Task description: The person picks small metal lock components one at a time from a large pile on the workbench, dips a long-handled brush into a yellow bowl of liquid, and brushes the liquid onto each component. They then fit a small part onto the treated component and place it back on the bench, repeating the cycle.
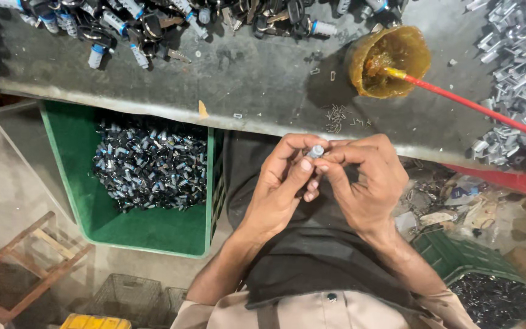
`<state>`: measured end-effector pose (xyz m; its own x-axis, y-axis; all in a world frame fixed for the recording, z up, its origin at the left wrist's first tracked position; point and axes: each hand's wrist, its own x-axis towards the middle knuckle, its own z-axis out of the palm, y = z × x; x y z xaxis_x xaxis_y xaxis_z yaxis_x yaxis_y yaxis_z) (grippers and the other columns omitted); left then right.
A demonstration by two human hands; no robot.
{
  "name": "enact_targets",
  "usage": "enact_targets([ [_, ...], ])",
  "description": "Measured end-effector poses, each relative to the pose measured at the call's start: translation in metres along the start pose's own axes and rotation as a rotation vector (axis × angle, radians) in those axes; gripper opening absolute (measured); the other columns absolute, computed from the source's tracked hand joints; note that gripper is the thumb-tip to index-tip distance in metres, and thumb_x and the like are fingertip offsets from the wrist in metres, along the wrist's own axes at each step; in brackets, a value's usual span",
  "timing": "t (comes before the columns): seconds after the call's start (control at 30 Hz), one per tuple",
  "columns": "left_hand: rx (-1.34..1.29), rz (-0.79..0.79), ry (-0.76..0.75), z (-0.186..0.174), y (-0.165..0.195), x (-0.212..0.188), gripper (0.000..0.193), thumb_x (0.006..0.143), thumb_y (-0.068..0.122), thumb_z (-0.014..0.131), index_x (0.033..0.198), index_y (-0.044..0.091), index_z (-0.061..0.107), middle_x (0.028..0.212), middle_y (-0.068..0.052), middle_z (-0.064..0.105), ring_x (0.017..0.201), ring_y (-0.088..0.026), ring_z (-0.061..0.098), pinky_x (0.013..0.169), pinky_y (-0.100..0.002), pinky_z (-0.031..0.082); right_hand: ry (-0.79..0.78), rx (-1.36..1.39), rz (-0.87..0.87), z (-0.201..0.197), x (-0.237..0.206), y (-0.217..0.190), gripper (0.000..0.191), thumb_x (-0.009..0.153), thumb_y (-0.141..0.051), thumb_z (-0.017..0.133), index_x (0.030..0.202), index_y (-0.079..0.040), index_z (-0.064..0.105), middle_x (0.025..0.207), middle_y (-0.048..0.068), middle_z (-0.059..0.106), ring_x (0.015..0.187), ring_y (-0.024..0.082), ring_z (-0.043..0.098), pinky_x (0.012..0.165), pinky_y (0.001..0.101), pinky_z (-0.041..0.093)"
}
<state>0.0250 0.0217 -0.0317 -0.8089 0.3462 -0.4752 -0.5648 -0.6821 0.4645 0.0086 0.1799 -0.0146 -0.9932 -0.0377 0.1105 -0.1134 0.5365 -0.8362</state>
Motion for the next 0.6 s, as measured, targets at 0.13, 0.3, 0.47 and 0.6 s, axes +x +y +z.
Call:
enact_targets([
  [0.13, 0.01, -0.041, -0.011, -0.003, -0.002, -0.003, 0.028, 0.11, 0.022, 0.062, 0.132, 0.005, 0.058, 0.107, 0.0, 0.061, 0.084, -0.006, 0.051, 0.07, -0.021, 0.044, -0.014, 0.071, -0.012, -0.005, -0.004, 0.002, 0.021, 0.093, -0.012, 0.086, 0.101, -0.006, 0.068, 0.099, 0.008, 0.067, 0.094, 0.021, 0.074, 0.077, 0.0288, 0.058],
  [0.3, -0.037, -0.06, -0.043, -0.005, -0.005, -0.002, 0.029, 0.109, 0.021, 0.062, 0.131, 0.002, 0.062, 0.106, -0.001, 0.061, 0.083, -0.006, 0.05, 0.068, -0.023, 0.042, -0.024, 0.168, 0.001, -0.01, -0.009, 0.008, 0.022, 0.091, -0.009, 0.085, 0.101, -0.005, 0.066, 0.097, 0.008, 0.064, 0.095, 0.02, 0.072, 0.077, 0.0298, 0.058],
  [0.47, -0.06, -0.159, -0.1, -0.002, 0.003, -0.002, 0.031, 0.109, 0.021, 0.063, 0.129, -0.003, 0.065, 0.112, -0.005, 0.067, 0.077, -0.004, 0.047, 0.066, -0.021, 0.041, -0.015, 0.827, 0.272, -0.005, -0.014, 0.014, 0.037, 0.092, -0.003, 0.083, 0.113, -0.01, 0.053, 0.105, 0.005, 0.053, 0.097, 0.017, 0.06, 0.085, 0.0319, 0.056],
  [0.6, 0.222, -0.021, -0.093, 0.005, 0.013, 0.001, 0.035, 0.108, 0.02, 0.062, 0.136, 0.0, 0.061, 0.104, -0.008, 0.069, 0.083, -0.01, 0.059, 0.075, -0.025, 0.051, 0.211, 1.025, 0.404, -0.023, -0.005, 0.025, 0.051, 0.096, -0.009, 0.08, 0.134, -0.005, 0.047, 0.1, 0.006, 0.055, 0.081, 0.018, 0.064, 0.063, 0.0282, 0.058],
])
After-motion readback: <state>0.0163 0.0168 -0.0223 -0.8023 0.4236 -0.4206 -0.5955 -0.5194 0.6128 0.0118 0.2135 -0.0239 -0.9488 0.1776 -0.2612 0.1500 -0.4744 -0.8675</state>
